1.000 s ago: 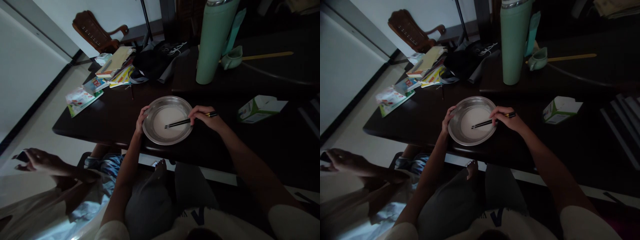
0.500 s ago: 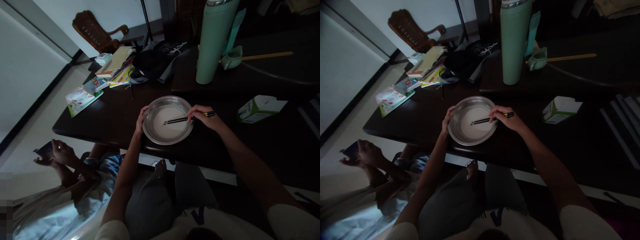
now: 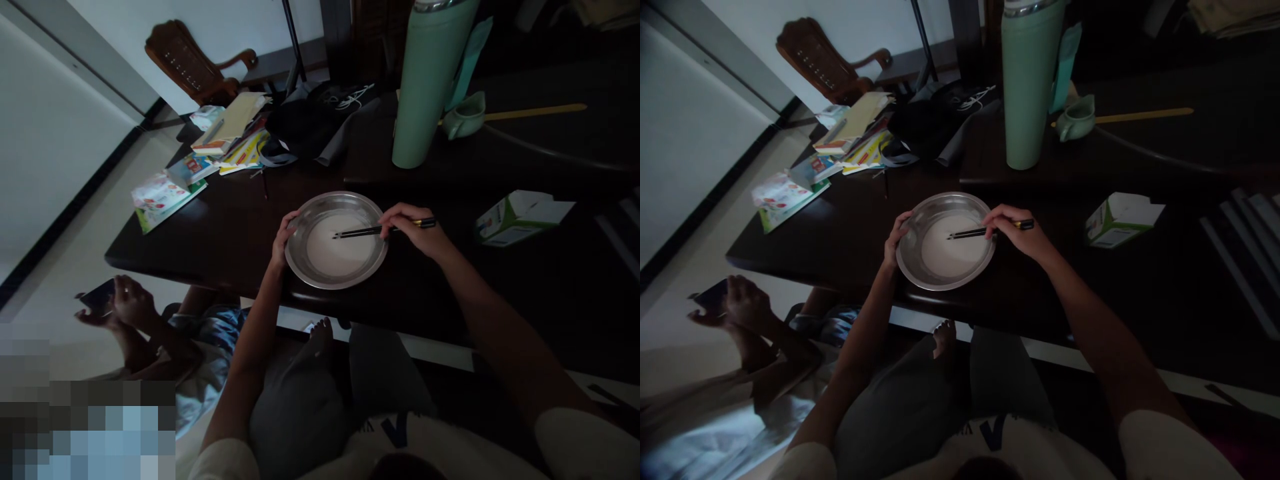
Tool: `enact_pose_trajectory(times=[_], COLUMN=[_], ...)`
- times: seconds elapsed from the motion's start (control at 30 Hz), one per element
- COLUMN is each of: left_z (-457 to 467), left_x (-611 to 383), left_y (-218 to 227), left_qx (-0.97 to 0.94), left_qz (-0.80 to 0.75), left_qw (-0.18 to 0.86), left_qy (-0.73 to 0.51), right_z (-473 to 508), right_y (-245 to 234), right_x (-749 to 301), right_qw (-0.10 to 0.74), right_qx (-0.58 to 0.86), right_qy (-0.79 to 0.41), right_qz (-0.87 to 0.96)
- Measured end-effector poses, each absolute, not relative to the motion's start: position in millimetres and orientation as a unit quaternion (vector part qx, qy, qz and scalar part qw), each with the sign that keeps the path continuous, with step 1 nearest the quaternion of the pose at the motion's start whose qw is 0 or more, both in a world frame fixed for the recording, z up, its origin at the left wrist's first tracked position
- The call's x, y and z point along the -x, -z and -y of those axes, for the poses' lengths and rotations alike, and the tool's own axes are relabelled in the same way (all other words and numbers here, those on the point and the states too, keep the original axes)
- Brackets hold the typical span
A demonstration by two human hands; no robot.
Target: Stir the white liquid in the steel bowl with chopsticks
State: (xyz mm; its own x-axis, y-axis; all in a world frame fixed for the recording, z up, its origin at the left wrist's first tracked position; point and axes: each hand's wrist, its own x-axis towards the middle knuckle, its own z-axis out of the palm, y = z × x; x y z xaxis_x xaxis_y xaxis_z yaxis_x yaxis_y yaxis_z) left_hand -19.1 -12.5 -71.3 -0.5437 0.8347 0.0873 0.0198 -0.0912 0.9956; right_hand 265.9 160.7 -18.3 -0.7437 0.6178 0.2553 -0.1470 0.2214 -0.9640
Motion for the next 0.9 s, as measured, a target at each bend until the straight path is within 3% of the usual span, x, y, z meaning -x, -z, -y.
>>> enact_pose_trajectory(times=[0.13, 0.33, 0.53, 0.77, 0.9], left_z=[12.9, 12.3, 11.7, 13.4, 12.9], left_x=[19.2, 18.7, 17.9, 19.3, 20.1], left_y=[71.3, 68.8, 69.5, 69.3, 70.9], left_qx=[-0.354, -0.344, -0.335, -0.358, -0.362], left_qz=[-0.596, -0.59, -0.586, -0.591, -0.59], left_qw=[0.321, 0.32, 0.324, 0.322, 0.32], left_qy=[-0.645, -0.657, -0.663, -0.647, -0.646], right_z=[-166.3, -154.7, -164.3, -154.7, -159.8], right_y=[18.7, 16.4, 18.3, 18.4, 17.9], right_x=[-269.9, -264.4, -269.6, -265.3, -267.4], right_qw=[0.352, 0.273, 0.343, 0.269, 0.32], right_qx=[0.167, 0.134, 0.161, 0.108, 0.146], right_qy=[-0.611, -0.627, -0.603, -0.621, -0.596], right_qz=[0.689, 0.717, 0.702, 0.728, 0.722])
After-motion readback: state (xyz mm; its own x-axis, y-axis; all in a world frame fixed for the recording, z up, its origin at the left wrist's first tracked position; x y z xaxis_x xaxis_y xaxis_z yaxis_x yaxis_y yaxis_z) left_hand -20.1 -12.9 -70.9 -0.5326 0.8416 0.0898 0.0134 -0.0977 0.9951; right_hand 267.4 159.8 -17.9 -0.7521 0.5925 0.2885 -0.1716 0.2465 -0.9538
